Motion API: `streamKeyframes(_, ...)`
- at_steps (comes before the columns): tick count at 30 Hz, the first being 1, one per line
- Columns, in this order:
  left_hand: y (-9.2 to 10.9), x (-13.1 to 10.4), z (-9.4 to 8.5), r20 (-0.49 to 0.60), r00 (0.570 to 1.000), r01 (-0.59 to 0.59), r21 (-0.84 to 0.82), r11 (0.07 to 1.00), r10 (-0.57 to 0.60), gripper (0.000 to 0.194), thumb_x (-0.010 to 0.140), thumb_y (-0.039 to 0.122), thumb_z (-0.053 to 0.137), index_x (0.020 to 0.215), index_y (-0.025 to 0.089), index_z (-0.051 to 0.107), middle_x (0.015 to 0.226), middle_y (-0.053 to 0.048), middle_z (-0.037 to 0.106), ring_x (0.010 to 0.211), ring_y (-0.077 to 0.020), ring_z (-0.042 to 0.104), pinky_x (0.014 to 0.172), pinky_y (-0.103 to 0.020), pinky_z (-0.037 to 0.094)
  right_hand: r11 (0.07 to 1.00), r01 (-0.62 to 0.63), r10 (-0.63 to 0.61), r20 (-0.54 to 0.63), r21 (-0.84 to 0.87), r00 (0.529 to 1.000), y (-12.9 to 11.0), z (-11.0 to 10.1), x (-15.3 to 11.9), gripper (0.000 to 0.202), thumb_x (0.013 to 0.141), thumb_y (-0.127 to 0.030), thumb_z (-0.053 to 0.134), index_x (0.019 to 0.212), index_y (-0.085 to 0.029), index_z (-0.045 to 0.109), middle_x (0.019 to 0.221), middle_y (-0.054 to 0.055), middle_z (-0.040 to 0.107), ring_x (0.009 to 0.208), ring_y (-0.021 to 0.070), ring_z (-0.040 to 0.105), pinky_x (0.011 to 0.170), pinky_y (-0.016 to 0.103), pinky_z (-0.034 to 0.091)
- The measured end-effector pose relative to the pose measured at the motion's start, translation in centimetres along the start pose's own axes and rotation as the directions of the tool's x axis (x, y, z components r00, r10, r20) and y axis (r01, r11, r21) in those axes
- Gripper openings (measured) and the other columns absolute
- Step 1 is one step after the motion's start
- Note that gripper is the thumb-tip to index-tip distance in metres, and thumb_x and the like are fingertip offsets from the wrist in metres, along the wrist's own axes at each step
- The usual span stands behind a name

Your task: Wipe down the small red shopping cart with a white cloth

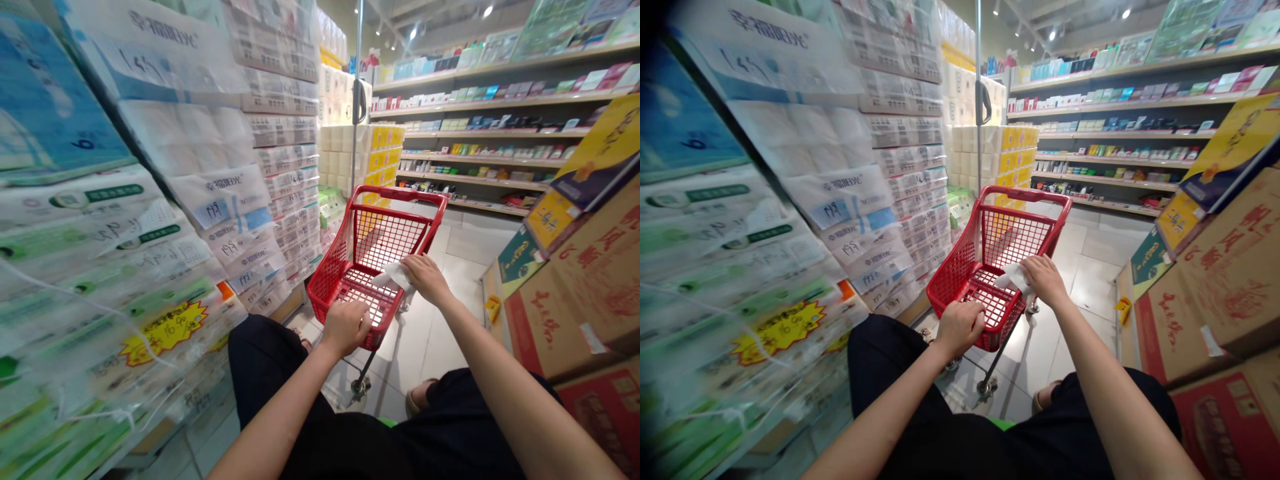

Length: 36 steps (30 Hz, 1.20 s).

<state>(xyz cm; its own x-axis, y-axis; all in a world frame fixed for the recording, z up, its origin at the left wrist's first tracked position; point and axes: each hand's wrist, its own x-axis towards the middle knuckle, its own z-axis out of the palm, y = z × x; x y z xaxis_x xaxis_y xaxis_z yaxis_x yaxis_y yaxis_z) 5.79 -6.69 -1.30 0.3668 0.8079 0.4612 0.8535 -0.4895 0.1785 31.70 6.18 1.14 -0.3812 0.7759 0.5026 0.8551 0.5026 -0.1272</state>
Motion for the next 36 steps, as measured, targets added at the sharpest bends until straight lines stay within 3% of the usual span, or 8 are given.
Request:
streamKeyframes(3,-0.2,0.0,0.0,0.01,1.0,-0.005,0.018,1.0,0.005,0.019,0.092,0.025,0.04,0.081,0.021,0.055,0.081,-0.003,0.063,0.08,-0.019,0.057,0.073,-0.034,0.036,0.999,-0.049,0.049,-0.035,-0.022,0.998,0.6,0.6,0.9,0.035,0.099,-0.042,0.03,0.109,-0.027,0.059,0.118,0.004,0.063,0.118,0.0217,0.05,0.113,0.048,0.02)
streamKeyframes(7,-0.2,0.2,0.1,-0.002,1.0,0.01,0.008,1.0,-0.01,0.018,0.09,0.024,0.041,0.082,0.02,0.057,0.08,-0.004,0.064,0.078,-0.0192,0.057,0.072,-0.034,0.035,0.999,-0.037,0.038,-0.12,0.006,0.992,-1.1,1.6,0.1,0.034,0.099,-0.04,0.031,0.106,-0.025,0.06,0.112,0.006,0.063,0.118,0.024,0.048,0.111,0.05,0.026)
streamKeyframes(12,-0.1,0.3,0.3,-0.019,1.0,0.007,-0.013,1.0,-0.007,0.017,0.088,0.021,0.042,0.082,0.02,0.058,0.078,-0.005,0.065,0.075,-0.0192,0.058,0.071,-0.034,0.034,0.996,0.018,0.002,-0.214,0.091,0.977,-5.9,1.6,-3.4,0.029,0.098,-0.031,0.034,0.109,-0.024,0.059,0.11,0.007,0.061,0.118,0.0239,0.047,0.112,0.05,0.028)
streamKeyframes(18,-0.6,0.2,0.6,0.006,1.0,-0.003,0.036,0.999,0.003,0.018,0.087,0.026,0.044,0.075,0.019,0.055,0.077,-0.006,0.064,0.075,-0.0201,0.058,0.071,-0.035,0.034,0.988,0.09,-0.067,-0.179,0.123,0.982,-13.0,1.0,-8.0,0.023,0.095,-0.026,0.04,0.107,-0.024,0.06,0.105,0.007,0.062,0.114,0.0251,0.048,0.11,0.05,0.032)
streamKeyframes(22,-0.9,0.0,0.4,0.02,0.999,-0.031,0.021,0.999,0.031,0.014,0.086,0.025,0.046,0.077,0.019,0.055,0.079,-0.005,0.064,0.077,-0.0202,0.058,0.072,-0.035,0.034,0.983,0.139,-0.117,-0.171,0.123,0.978,-14.9,0.7,-9.4,0.02,0.095,-0.024,0.043,0.105,-0.023,0.06,0.103,0.007,0.063,0.11,0.0244,0.049,0.109,0.049,0.032)
streamKeyframes(25,-0.8,-0.2,0.2,0.022,0.999,-0.05,0.013,0.999,0.05,0.016,0.087,0.026,0.045,0.076,0.019,0.055,0.079,-0.005,0.064,0.077,-0.0198,0.057,0.072,-0.035,0.035,0.964,0.234,-0.221,-0.107,0.126,0.969,-13.7,-0.1,-9.0,0.017,0.095,-0.027,0.046,0.102,-0.024,0.061,0.099,0.005,0.064,0.105,0.0226,0.051,0.106,0.045,0.035)
streamKeyframes(29,-0.6,-0.1,0.2,0.014,0.999,-0.036,0.014,0.999,0.036,0.022,0.09,0.027,0.043,0.075,0.019,0.056,0.078,-0.005,0.064,0.075,-0.0193,0.057,0.071,-0.034,0.035,0.92,0.334,-0.341,-0.005,0.205,0.94,-9.7,-0.6,-7.2,0.02,0.096,-0.033,0.045,0.105,-0.025,0.061,0.102,0.004,0.066,0.102,0.0209,0.053,0.101,0.042,0.039)
streamKeyframes(36,-0.2,0.0,-0.6,0.018,0.999,-0.045,-0.024,0.999,0.046,0.024,0.092,0.025,0.039,0.078,0.02,0.058,0.081,-0.003,0.066,0.076,-0.0175,0.057,0.07,-0.033,0.034,0.952,0.094,-0.03,-0.215,0.29,0.976,-2.5,1.2,-4.0,0.029,0.097,-0.038,0.038,0.114,-0.025,0.058,0.119,0.007,0.063,0.118,0.0242,0.051,0.104,0.048,0.038)
